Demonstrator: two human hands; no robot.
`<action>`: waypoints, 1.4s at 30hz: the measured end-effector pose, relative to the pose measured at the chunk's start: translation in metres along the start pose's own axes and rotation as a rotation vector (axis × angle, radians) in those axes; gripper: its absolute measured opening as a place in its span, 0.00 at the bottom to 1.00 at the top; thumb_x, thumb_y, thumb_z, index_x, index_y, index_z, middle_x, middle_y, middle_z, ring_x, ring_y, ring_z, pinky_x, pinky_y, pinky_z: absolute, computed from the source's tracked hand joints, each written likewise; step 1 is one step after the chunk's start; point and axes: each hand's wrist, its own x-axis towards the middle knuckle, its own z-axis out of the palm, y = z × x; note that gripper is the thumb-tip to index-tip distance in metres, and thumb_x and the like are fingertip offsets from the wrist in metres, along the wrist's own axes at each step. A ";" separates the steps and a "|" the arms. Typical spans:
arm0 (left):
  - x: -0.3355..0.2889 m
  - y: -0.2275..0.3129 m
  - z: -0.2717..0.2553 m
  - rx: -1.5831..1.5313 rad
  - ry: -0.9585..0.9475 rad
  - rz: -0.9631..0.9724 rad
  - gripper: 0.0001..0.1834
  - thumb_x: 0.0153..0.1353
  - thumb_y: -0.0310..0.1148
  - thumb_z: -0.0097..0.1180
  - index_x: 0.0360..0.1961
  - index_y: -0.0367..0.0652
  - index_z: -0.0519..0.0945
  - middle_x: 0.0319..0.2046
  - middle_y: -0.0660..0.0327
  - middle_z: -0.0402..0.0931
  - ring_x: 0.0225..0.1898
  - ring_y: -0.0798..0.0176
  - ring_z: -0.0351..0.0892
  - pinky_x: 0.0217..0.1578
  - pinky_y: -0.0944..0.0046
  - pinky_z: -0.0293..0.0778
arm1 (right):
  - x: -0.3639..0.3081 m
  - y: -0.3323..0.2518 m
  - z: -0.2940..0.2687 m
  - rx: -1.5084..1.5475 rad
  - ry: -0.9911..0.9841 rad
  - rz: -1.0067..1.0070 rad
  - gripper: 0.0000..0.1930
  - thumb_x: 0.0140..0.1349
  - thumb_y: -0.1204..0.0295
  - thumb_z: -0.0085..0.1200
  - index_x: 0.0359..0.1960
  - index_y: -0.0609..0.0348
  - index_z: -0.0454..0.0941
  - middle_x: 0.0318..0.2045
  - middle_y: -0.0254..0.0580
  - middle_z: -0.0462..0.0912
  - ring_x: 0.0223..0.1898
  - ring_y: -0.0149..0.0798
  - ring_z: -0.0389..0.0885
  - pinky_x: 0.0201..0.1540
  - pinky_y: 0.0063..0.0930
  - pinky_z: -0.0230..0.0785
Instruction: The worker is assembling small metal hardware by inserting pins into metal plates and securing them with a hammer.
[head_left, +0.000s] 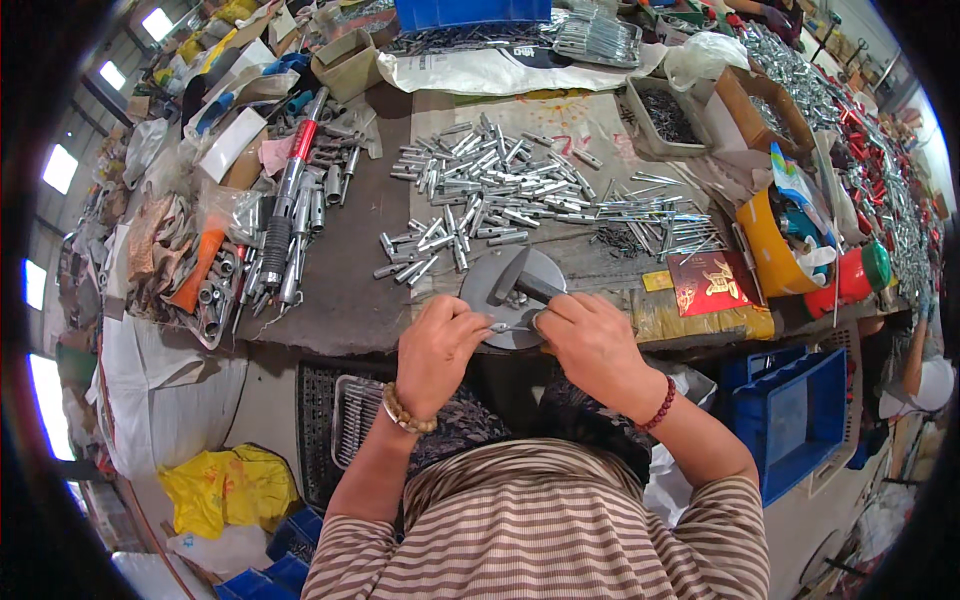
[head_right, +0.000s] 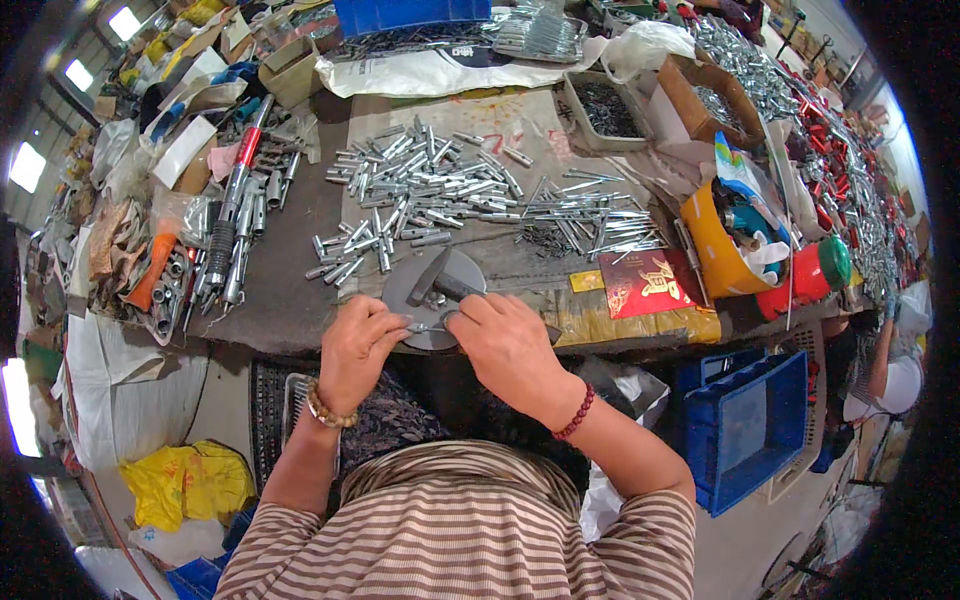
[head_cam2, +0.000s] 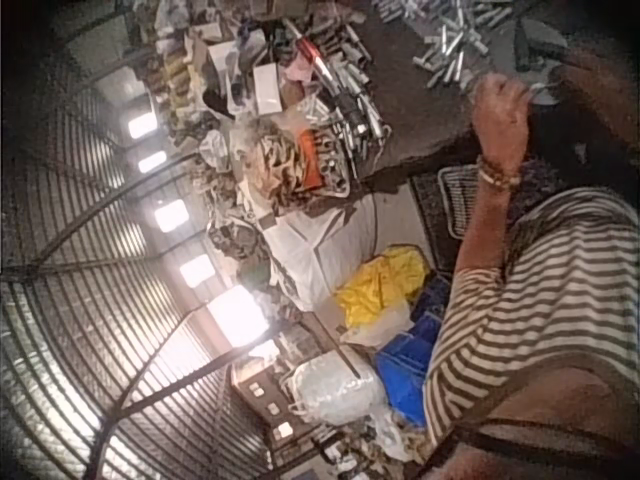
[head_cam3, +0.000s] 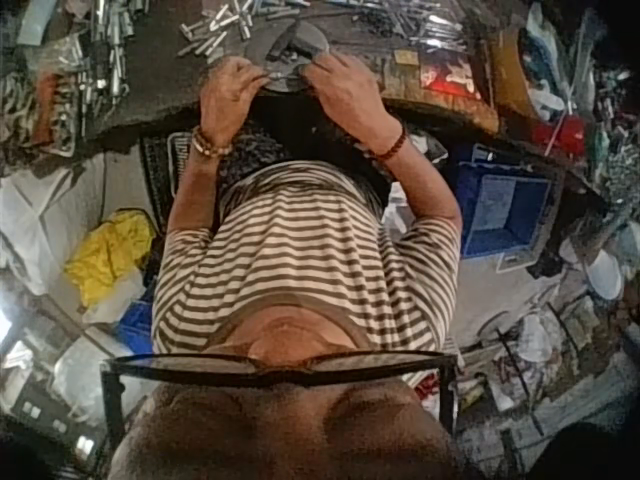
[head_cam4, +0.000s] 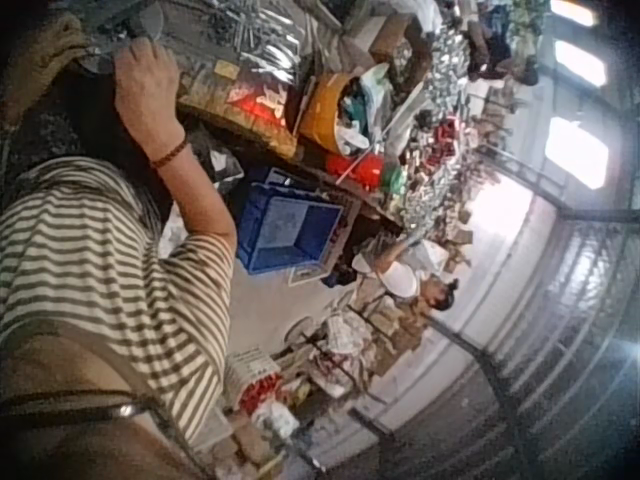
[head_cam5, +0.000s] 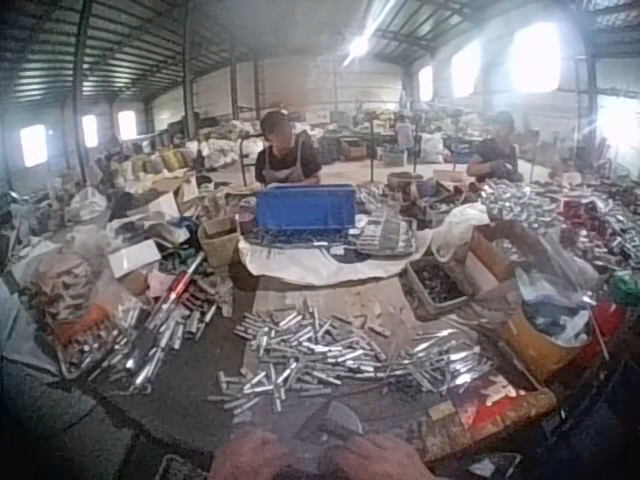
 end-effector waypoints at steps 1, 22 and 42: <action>0.000 0.000 0.000 -0.001 -0.001 0.002 0.08 0.57 0.28 0.70 0.38 0.44 0.88 0.36 0.60 0.78 0.39 0.54 0.80 0.40 0.56 0.76 | 0.001 0.000 -0.001 -0.004 -0.014 -0.005 0.11 0.52 0.75 0.65 0.37 0.55 0.81 0.35 0.37 0.76 0.41 0.44 0.80 0.44 0.40 0.72; -0.004 -0.007 0.007 0.021 0.025 0.037 0.05 0.60 0.28 0.67 0.38 0.47 0.87 0.37 0.57 0.77 0.40 0.49 0.80 0.41 0.51 0.76 | 0.004 0.075 -0.018 -0.225 0.175 0.433 0.07 0.58 0.75 0.64 0.37 0.56 0.79 0.36 0.47 0.79 0.39 0.56 0.82 0.40 0.49 0.76; -0.001 -0.010 0.011 -0.018 0.110 0.044 0.06 0.58 0.30 0.69 0.37 0.44 0.85 0.37 0.58 0.77 0.39 0.51 0.80 0.39 0.54 0.77 | 0.019 -0.014 0.005 0.487 0.180 0.210 0.09 0.59 0.79 0.65 0.36 0.64 0.76 0.45 0.48 0.84 0.43 0.52 0.83 0.43 0.38 0.74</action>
